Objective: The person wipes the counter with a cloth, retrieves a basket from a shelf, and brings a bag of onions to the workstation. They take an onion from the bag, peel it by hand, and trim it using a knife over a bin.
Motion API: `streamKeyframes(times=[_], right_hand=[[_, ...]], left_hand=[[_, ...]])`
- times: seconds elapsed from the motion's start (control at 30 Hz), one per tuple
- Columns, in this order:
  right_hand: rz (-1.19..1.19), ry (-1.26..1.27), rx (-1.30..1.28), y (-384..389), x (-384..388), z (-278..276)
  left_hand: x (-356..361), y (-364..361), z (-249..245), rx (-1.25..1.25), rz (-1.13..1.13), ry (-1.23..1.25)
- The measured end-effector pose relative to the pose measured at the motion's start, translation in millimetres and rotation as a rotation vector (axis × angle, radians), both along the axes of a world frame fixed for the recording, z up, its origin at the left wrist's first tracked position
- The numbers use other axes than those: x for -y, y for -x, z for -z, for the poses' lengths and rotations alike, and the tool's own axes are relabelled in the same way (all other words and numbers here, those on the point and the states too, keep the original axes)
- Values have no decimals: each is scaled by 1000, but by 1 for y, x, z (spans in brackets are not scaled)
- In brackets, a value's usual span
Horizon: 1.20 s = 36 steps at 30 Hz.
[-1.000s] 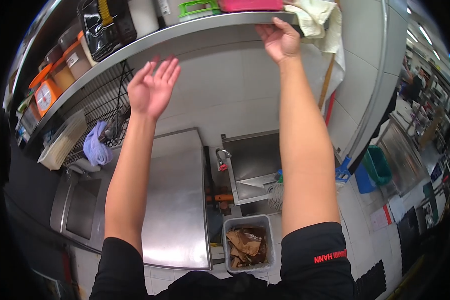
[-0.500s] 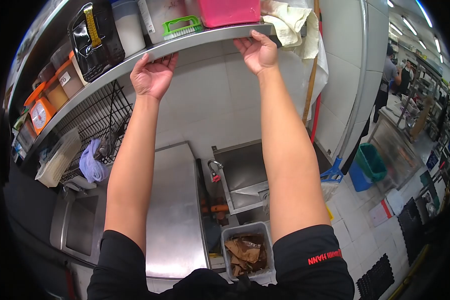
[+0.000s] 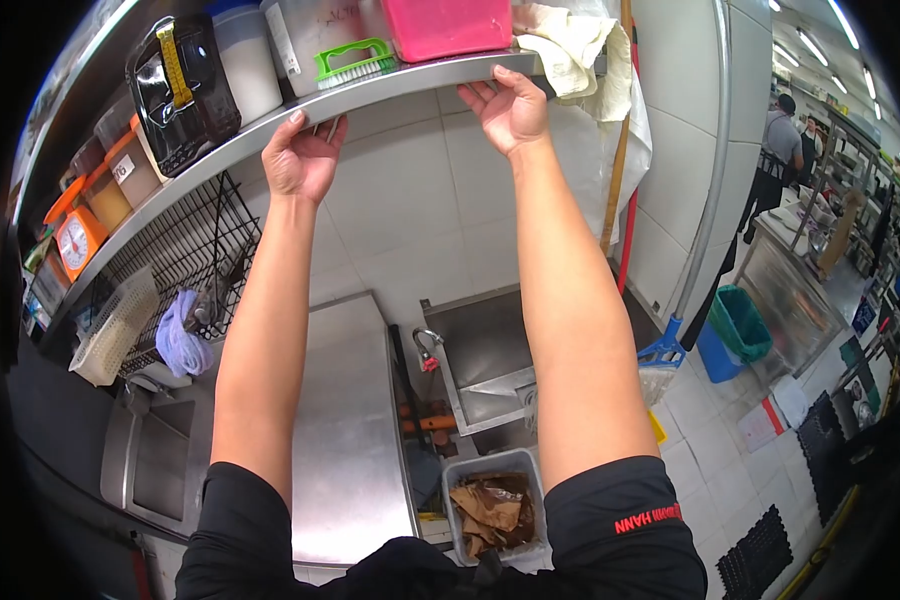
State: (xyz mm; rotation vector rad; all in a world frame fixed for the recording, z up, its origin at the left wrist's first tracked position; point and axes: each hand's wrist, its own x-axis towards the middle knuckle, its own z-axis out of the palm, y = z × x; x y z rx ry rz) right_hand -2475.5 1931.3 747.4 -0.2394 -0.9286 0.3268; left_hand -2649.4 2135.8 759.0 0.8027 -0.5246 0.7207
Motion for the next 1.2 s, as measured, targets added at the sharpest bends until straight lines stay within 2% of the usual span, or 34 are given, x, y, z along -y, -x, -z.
streamKeyframes(times=[0.8, 1.2], right_hand=[[34, 65, -32, -2, 0, 3], [7, 16, -4, -6, -4, 6]], left_hand=[[-4, 0, 1, 64, -212, -68], [-12, 0, 3, -2, -321, -145]])
